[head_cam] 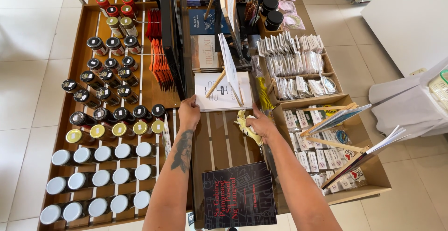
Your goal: Cleaning and dusting various merchandise items on a retail display shelf.
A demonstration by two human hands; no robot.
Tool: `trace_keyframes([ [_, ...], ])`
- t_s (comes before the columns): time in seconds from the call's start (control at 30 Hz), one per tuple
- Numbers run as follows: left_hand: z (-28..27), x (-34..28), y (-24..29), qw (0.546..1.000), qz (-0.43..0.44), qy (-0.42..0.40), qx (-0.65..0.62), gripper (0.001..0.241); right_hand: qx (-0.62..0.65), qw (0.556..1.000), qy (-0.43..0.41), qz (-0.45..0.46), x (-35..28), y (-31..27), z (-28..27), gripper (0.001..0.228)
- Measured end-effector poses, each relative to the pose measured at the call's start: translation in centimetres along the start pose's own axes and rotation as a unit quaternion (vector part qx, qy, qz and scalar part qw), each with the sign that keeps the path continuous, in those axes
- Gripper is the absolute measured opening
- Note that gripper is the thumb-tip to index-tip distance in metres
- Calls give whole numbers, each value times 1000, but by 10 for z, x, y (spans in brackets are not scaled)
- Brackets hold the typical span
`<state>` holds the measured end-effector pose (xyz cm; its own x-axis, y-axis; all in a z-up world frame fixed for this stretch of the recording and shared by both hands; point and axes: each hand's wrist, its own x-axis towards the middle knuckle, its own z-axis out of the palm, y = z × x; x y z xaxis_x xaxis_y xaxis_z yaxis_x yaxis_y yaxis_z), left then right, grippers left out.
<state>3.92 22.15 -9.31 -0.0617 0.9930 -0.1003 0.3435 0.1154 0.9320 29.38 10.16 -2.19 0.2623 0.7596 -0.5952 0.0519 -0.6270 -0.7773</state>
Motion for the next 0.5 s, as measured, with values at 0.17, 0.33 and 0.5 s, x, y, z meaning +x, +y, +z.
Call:
trace_keyframes([
  [0.17, -1, -1, 1, 999, 15, -2, 32, 46, 18, 1000, -3, 19, -10, -9, 2, 100],
  [0.33, -1, -5, -1, 998, 37, -2, 49, 45, 29, 999, -7, 19, -10, -11, 2, 99],
  [0.5, -2, -7, 4, 999, 17, -3, 32, 46, -6, 1000, 16, -20, 17, 10, -1, 101],
])
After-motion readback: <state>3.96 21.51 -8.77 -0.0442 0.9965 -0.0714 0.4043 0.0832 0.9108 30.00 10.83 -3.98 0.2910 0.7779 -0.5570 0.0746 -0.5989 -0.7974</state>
